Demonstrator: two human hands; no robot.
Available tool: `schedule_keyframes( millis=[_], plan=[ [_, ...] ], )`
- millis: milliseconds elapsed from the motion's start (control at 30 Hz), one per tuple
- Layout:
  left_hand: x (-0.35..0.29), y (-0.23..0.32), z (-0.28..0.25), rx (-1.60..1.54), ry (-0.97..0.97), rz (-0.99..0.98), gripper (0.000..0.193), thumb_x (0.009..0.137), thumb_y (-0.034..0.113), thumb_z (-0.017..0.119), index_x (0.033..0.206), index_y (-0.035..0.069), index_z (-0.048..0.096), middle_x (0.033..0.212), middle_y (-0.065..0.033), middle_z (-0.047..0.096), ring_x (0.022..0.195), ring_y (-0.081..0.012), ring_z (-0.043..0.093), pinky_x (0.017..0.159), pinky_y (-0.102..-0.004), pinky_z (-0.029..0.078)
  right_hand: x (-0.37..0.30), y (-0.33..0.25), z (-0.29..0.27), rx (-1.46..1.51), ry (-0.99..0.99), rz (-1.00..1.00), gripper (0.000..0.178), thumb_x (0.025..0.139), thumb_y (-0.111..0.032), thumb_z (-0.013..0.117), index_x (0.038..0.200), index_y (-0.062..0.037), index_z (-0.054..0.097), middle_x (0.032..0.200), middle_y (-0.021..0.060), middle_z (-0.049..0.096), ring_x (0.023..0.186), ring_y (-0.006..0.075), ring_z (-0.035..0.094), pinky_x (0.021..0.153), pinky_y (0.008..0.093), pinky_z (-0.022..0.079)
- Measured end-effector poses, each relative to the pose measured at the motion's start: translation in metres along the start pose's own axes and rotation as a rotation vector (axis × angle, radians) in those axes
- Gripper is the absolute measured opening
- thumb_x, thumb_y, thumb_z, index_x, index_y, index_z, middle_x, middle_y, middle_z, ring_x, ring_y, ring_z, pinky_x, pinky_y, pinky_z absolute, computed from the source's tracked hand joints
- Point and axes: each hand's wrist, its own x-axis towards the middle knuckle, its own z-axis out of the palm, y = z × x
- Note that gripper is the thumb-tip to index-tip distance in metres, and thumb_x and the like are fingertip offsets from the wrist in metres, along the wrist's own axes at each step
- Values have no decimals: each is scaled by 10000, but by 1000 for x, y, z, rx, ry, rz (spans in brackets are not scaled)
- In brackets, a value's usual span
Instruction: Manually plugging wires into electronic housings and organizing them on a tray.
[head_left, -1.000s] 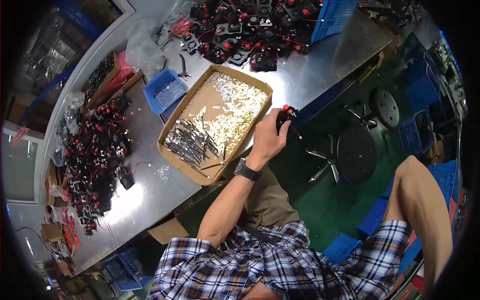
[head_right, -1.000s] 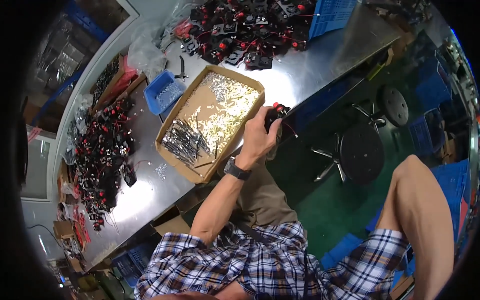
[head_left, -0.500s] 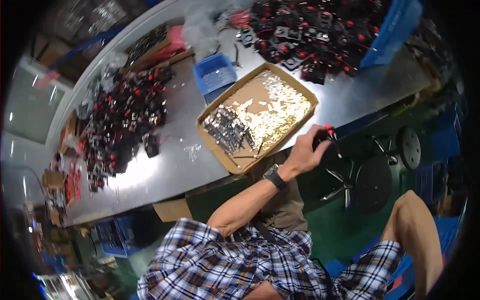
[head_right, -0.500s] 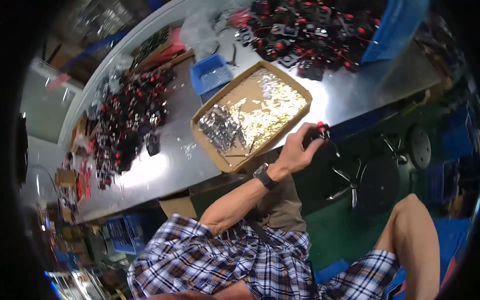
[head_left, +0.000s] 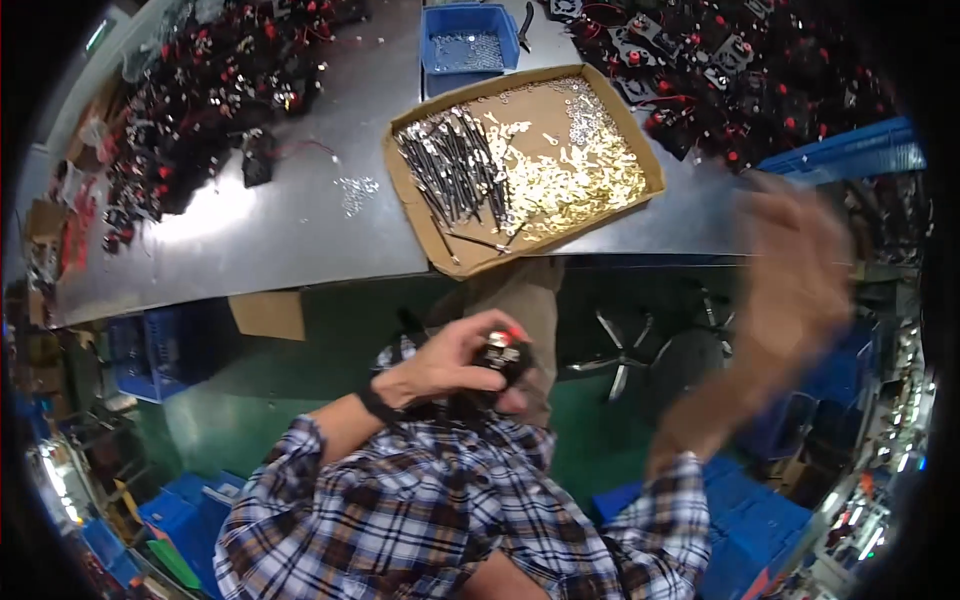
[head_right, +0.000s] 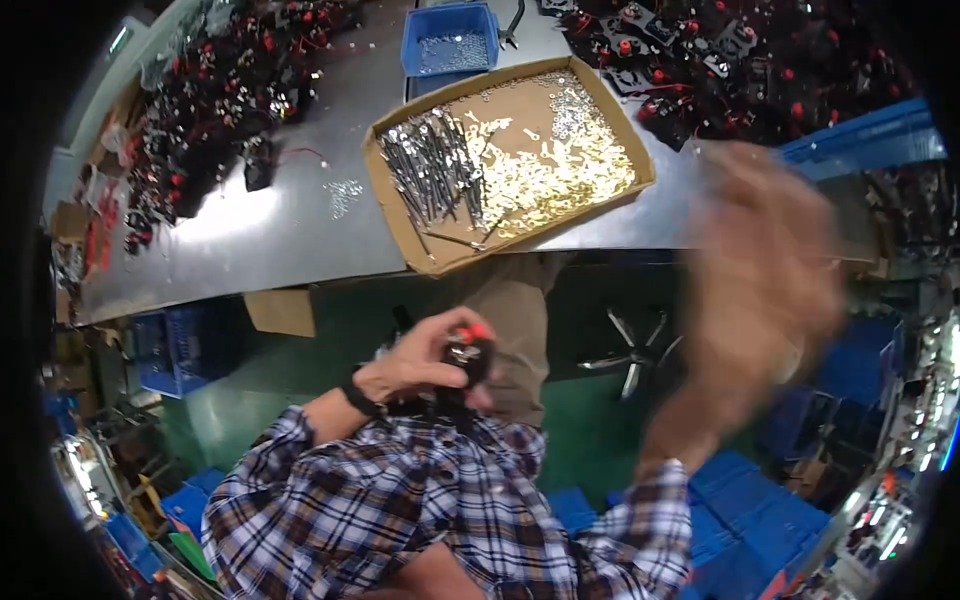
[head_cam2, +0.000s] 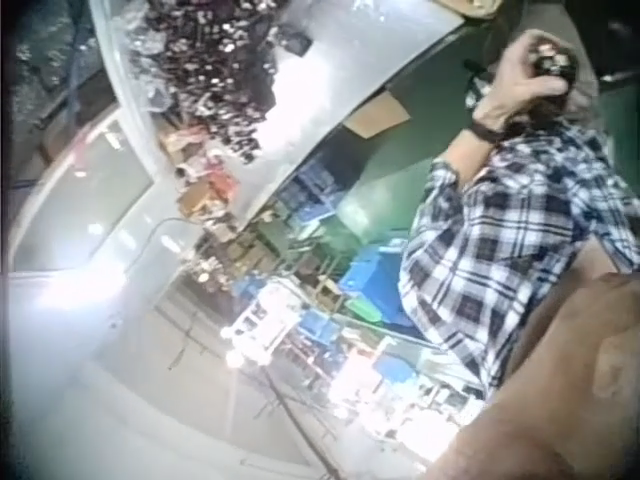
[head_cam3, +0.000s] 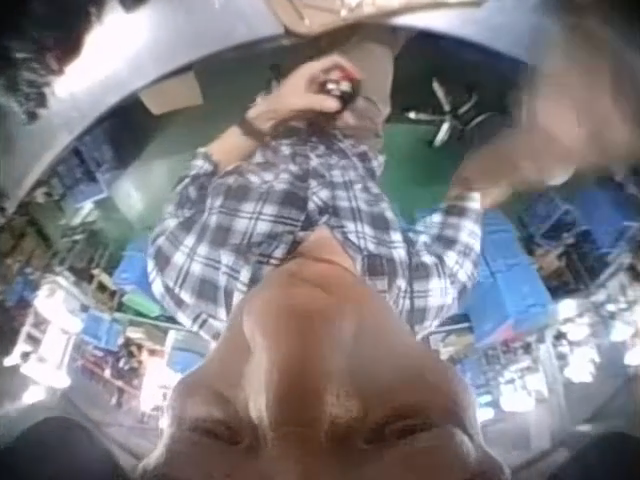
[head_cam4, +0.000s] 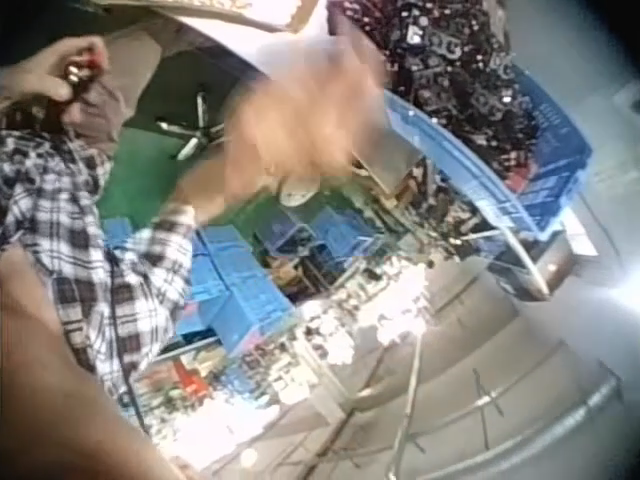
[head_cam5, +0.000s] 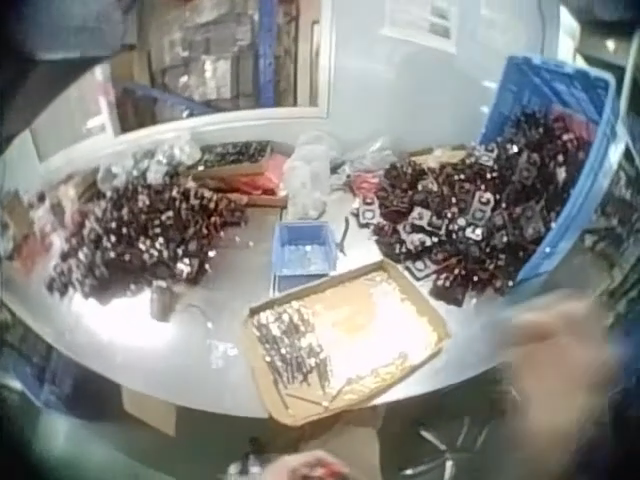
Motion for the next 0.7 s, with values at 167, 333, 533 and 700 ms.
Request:
schedule_keyframes(
  millis=[167, 333, 533, 700],
  plan=[
    [-39, 8, 7, -131, 234, 65, 588, 887, 157, 765, 1338, 27, 410, 1078, -246, 671, 800, -273, 728, 741, -364, 604, 7, 15, 100, 209, -385, -117, 226, 937, -96, 654, 1151, -52, 713, 885, 216, 715, 840, 372, 716, 734, 424, 555],
    [-42, 27, 12, 178, 602, 161, 492, 925, 103, 668, 1361, 3, 463, 1061, -183, 681, 822, -228, 723, 745, -315, 589, 24, 6, 133, -61, -695, -226, 208, 918, -105, 582, 1107, -68, 661, 796, 234, 688, 782, 434, 688, 712, 522, 532],
    [-16, 52, 9, 129, 671, 230, 478, 966, 126, 661, 1373, -10, 451, 1040, -174, 666, 843, -234, 724, 743, -315, 590, 23, 13, 143, -123, -666, -536, 93, 903, -84, 564, 945, -4, 544, 682, 173, 667, 652, 430, 663, 572, 502, 504],
    [-11, 67, 1, 101, 703, 257, 446, 982, 110, 646, 1362, -13, 448, 1055, -205, 687, 874, -270, 739, 770, -338, 607, 28, 10, 131, -82, -501, -477, 164, 904, -108, 616, 984, 7, 531, 636, 139, 636, 623, 293, 694, 521, 401, 492]
  ],
)
